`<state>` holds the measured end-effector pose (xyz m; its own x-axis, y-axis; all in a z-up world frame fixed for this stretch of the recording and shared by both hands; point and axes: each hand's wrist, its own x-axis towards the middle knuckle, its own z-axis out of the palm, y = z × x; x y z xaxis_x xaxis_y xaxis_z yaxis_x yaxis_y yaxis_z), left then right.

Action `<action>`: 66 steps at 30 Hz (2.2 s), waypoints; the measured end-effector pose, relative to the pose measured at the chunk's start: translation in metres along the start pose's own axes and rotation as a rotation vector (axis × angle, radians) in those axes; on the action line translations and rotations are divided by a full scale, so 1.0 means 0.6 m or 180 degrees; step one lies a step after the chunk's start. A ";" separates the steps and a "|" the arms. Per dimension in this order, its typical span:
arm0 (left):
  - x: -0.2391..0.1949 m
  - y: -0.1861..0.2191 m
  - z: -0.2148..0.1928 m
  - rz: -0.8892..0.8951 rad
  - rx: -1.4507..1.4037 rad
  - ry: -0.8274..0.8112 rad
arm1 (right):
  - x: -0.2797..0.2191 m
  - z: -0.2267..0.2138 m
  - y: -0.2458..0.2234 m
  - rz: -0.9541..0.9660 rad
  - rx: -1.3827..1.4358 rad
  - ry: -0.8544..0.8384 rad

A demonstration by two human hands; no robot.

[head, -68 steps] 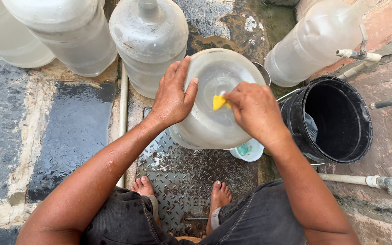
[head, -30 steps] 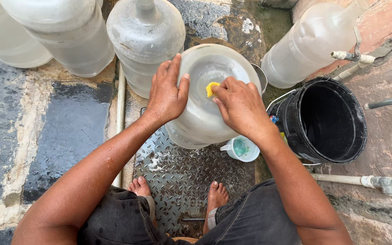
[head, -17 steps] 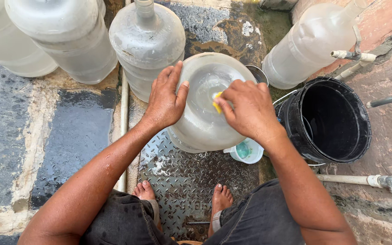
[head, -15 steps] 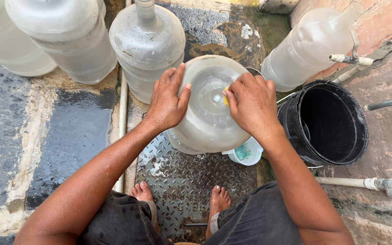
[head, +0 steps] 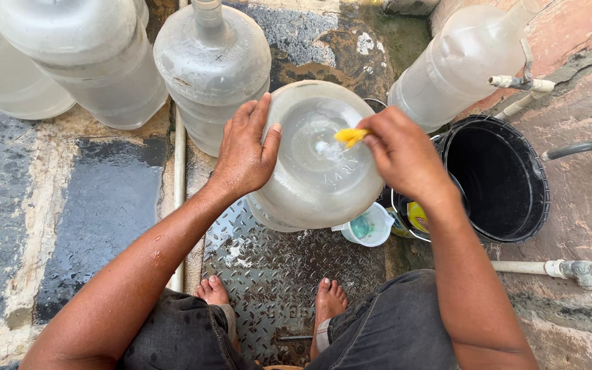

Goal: The person scrubs the exterior of a large plastic water jug with a yellow sponge. They rotate the jug to clean different sides and the neck area, occasionally dipping the sponge into a nearby bucket of water.

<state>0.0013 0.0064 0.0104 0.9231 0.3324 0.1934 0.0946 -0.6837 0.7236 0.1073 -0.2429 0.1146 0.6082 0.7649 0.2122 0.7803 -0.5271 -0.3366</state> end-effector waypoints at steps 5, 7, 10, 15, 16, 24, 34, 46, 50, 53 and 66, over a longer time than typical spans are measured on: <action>-0.005 -0.011 -0.011 -0.0033 -0.0105 0.0036 | -0.008 -0.009 0.122 0.1248 0.1988 0.0371; -0.005 -0.015 -0.015 -0.0009 -0.0061 0.0080 | -0.014 0.009 0.170 0.1346 0.2244 0.0256; -0.001 -0.020 -0.018 0.0102 -0.0016 0.0196 | -0.023 0.034 0.219 0.1575 0.2418 0.0116; 0.000 -0.025 -0.016 0.0080 0.0016 0.0212 | -0.024 0.053 0.243 0.1780 0.2570 -0.0051; 0.000 -0.025 -0.015 0.0097 0.0014 0.0204 | -0.025 0.054 0.244 0.1786 0.2571 -0.0060; 0.001 -0.020 -0.015 0.0138 -0.0010 0.0186 | -0.029 0.064 0.248 0.1780 0.2488 -0.0004; -0.003 -0.012 -0.018 0.0006 0.0053 0.0005 | -0.015 0.065 0.233 0.1845 0.1968 0.0341; -0.008 -0.006 -0.015 0.0064 0.0003 0.0030 | -0.010 0.047 0.173 0.1374 0.2058 0.0550; -0.006 -0.002 -0.016 0.0059 -0.0005 -0.0003 | -0.007 0.032 0.167 0.0799 0.2321 0.0628; -0.009 -0.007 -0.023 0.0176 0.0157 0.0043 | -0.044 0.043 0.210 0.0890 0.2103 0.0468; -0.041 -0.007 -0.051 0.0526 0.0349 0.0154 | -0.289 0.541 0.371 0.1659 -0.0521 -0.1253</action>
<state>-0.0329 0.0209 0.0228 0.9107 0.2389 0.3370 -0.0142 -0.7972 0.6035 0.1285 -0.3725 -0.2951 0.8370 0.4569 -0.3010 0.4301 -0.8895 -0.1544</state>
